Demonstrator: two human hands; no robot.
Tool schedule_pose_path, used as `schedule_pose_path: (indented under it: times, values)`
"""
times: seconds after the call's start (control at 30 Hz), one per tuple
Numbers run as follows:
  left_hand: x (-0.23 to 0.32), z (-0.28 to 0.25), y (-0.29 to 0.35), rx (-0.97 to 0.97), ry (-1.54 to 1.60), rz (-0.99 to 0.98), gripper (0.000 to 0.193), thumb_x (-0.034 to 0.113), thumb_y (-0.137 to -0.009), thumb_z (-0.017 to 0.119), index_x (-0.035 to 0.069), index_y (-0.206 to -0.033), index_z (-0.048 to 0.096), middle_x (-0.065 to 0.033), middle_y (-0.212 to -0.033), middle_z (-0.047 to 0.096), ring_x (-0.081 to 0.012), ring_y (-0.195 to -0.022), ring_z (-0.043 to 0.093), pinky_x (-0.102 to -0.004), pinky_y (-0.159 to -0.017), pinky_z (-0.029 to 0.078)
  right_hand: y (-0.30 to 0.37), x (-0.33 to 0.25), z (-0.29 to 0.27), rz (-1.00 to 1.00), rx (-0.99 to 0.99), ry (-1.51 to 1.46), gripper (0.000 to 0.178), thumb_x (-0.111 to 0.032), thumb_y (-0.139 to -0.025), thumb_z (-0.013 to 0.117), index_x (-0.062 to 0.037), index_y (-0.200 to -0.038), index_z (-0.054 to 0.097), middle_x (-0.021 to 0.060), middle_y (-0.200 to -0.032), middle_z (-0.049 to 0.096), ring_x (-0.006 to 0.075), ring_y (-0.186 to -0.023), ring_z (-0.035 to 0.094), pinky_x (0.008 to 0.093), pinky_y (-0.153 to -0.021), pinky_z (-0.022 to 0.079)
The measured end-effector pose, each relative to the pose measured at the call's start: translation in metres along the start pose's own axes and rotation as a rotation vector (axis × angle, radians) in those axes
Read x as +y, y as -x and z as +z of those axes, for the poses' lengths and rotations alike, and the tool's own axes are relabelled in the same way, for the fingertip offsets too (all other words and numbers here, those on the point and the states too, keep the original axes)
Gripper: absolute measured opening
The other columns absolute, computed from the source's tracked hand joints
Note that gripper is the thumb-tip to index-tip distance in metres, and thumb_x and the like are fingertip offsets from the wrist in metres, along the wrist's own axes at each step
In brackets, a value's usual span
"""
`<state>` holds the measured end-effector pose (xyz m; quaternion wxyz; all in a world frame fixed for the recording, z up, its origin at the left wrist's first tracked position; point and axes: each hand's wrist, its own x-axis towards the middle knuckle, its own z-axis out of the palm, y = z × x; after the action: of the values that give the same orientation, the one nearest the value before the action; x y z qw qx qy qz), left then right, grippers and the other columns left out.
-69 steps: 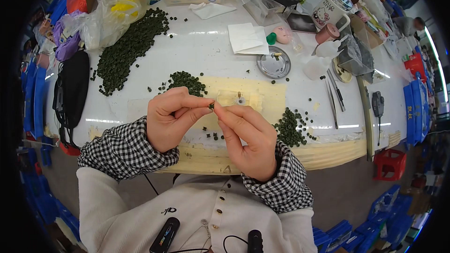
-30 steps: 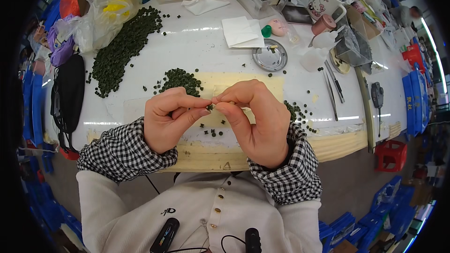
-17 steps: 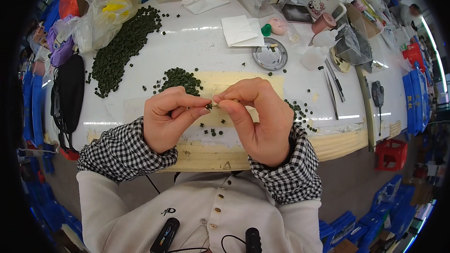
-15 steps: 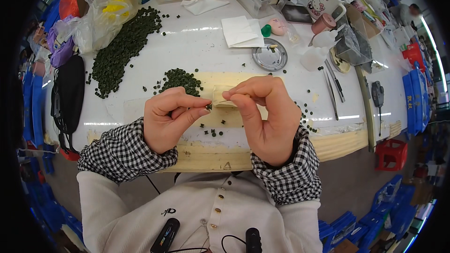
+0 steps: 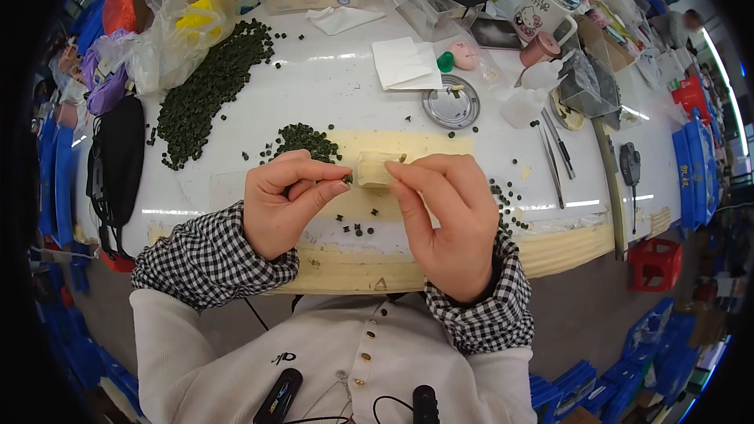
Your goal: Picking small green plastic components and inserting them into a white mounting jig.
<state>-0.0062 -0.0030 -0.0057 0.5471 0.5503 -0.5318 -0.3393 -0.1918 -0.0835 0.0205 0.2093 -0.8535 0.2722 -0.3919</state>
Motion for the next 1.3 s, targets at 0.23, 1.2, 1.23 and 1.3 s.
schedule_pose_path:
  times: [0.23,1.2,1.23,1.3]
  values:
    - [0.001,0.001,0.0,0.0,-0.001,0.025,0.02,-0.002,-0.077,0.071,0.001,-0.096,0.07,0.0062,-0.06,0.034,-0.0043,-0.057,0.032,-0.0205,-0.054,0.029,0.012,-0.008,0.009,0.062,-0.124,-0.236,0.033,0.006,-0.077,0.065,-0.0009,-0.108,0.066,0.0107,-0.089,0.061,0.0218,-0.075,0.057,0.0278,-0.064,0.047]
    - [-0.01,0.006,0.007,-0.458,-0.355,0.068,0.015,0.002,-0.079,0.067,0.002,-0.094,0.068,-0.0052,-0.059,0.047,-0.0144,-0.049,0.042,-0.0263,-0.049,0.036,0.05,0.034,-0.033,0.146,-0.187,0.203,0.014,0.001,-0.068,0.072,-0.0011,-0.079,0.064,0.0077,-0.075,0.057,0.0263,-0.076,0.052,0.0344,-0.067,0.044]
    - [-0.007,0.006,0.005,-0.442,-0.345,0.056,0.015,0.002,-0.079,0.066,0.002,-0.094,0.068,-0.0038,-0.058,0.045,-0.0127,-0.049,0.04,-0.0253,-0.049,0.035,0.05,0.034,-0.032,0.134,-0.197,0.222,0.014,0.0,-0.068,0.072,-0.0015,-0.079,0.064,0.0075,-0.075,0.057,0.0262,-0.076,0.052,0.0345,-0.067,0.044]
    - [-0.005,0.005,0.003,-0.406,-0.254,-0.023,0.015,0.002,-0.081,0.065,0.001,-0.095,0.068,-0.0004,-0.058,0.041,-0.0096,-0.048,0.037,-0.0234,-0.049,0.033,0.052,0.035,-0.031,0.11,-0.218,0.263,0.013,-0.001,-0.068,0.072,-0.0022,-0.079,0.064,0.0071,-0.074,0.057,0.0261,-0.076,0.052,0.0349,-0.067,0.043]
